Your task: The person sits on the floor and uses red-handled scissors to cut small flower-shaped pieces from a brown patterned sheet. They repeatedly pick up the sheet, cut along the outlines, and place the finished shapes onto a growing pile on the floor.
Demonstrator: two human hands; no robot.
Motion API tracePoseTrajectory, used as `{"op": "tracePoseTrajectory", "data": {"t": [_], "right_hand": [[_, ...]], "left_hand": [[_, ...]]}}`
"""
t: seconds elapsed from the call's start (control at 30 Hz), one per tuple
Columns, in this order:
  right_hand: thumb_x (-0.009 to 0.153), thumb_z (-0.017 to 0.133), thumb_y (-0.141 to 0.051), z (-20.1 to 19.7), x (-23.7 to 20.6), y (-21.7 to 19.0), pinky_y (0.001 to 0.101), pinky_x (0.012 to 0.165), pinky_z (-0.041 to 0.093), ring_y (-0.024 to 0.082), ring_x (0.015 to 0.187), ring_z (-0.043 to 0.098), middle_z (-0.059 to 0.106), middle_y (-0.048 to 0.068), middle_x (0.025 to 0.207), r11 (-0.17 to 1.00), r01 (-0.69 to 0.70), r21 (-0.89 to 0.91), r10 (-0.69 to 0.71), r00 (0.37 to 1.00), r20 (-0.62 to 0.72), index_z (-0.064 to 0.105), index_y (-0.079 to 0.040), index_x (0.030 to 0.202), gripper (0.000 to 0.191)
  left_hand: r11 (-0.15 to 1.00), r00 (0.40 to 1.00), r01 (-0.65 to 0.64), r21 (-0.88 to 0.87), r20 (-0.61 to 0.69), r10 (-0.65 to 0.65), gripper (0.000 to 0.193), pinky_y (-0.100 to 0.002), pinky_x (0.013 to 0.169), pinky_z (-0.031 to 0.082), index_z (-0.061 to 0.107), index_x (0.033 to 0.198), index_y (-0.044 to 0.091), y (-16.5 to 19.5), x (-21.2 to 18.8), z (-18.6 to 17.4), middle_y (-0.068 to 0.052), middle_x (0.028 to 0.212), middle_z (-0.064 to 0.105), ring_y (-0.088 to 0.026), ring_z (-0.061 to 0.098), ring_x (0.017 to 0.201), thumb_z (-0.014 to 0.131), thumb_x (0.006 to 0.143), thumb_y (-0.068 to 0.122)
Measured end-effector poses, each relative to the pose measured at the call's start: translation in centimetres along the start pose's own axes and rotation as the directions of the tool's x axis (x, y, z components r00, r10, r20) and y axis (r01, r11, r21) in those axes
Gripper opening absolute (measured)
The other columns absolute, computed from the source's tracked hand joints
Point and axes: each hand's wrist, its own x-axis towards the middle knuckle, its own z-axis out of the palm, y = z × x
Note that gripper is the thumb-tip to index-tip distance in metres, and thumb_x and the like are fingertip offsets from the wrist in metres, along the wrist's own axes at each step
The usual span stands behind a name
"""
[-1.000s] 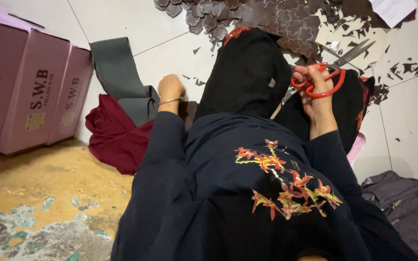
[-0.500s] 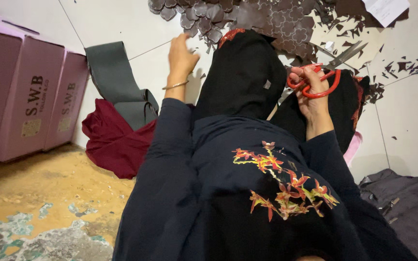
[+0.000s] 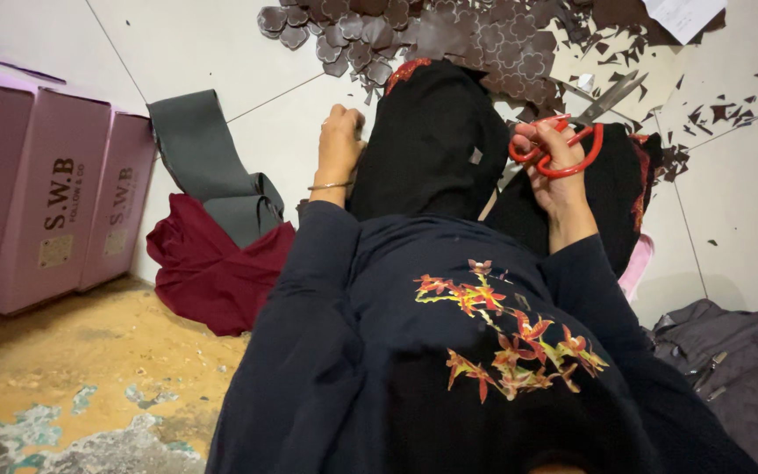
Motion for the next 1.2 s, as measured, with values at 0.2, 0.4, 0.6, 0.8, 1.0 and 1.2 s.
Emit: {"op": "tracePoseTrajectory", "data": {"t": [0.2,0.4,0.6,0.8,1.0,1.2], "right_hand": [[0.099,0.071,-0.018,-1.5,0.0,-0.5,0.0329,0.085,0.063,0.019,0.093,0.074,0.073,0.013,0.108,1.000,-0.001,0.000,0.001,1.000,0.026,0.061,-0.007,0.110,0.018],[0.099,0.071,-0.019,-4.6,0.3,-0.8,0.0316,0.083,0.062,0.019,0.092,0.074,0.073,0.012,0.106,1.000,0.003,0.023,-0.003,1.000,0.025,0.062,-0.007,0.108,0.017],[0.101,0.066,-0.017,-7.0,0.5,-1.5,0.0276,0.073,0.056,0.019,0.090,0.074,0.074,0.015,0.105,0.999,0.043,-0.016,-0.043,0.999,0.017,0.064,-0.003,0.106,0.015],[0.099,0.063,-0.013,-7.8,-0.4,-2.8,0.0305,0.077,0.064,0.020,0.087,0.075,0.073,0.017,0.100,0.991,0.135,0.017,-0.135,0.989,0.059,0.062,-0.001,0.101,0.012],[0.099,0.066,-0.016,-8.5,-2.1,-2.9,0.0275,0.063,0.052,0.021,0.084,0.074,0.075,0.016,0.097,0.994,0.091,-0.067,-0.090,0.996,0.017,0.062,-0.002,0.100,0.015],[0.096,0.068,-0.016,-8.5,-3.3,-3.1,0.0299,0.076,0.060,0.019,0.082,0.074,0.075,0.014,0.096,0.997,0.079,-0.021,-0.078,0.996,0.046,0.063,-0.002,0.100,0.015]], "left_hand": [[0.998,0.998,-0.026,-0.057,0.049,0.028,0.011,-0.046,0.072,0.052,0.072,0.082,0.007,0.8,-0.4,0.8,-0.015,0.085,0.066,-0.037,0.066,0.083,0.081,0.077,0.003],[0.935,0.972,0.233,-0.269,0.071,-0.222,0.009,-0.037,0.083,0.057,0.074,0.092,0.006,5.6,3.5,2.3,-0.014,0.094,0.076,-0.029,0.075,0.089,0.075,0.085,0.010],[0.959,0.992,-0.069,-0.274,-0.118,0.038,0.038,-0.041,0.101,0.053,0.073,0.120,0.009,11.7,9.4,4.0,-0.018,0.128,0.068,-0.035,0.067,0.116,0.074,0.082,0.014],[0.992,0.972,0.119,0.046,0.199,-0.126,0.046,-0.053,0.114,0.032,0.077,0.119,0.018,14.6,10.8,5.6,-0.029,0.154,0.036,-0.051,0.041,0.134,0.067,0.087,0.050],[0.973,0.923,0.170,0.154,0.322,-0.212,0.065,-0.051,0.115,0.044,0.073,0.119,0.004,15.1,10.0,5.3,-0.024,0.151,0.054,-0.044,0.054,0.136,0.064,0.094,0.063],[0.994,0.965,0.056,0.090,0.252,-0.077,0.073,-0.054,0.108,0.040,0.067,0.131,0.015,21.7,8.9,5.3,-0.020,0.151,0.047,-0.043,0.044,0.136,0.073,0.072,0.059]]}}
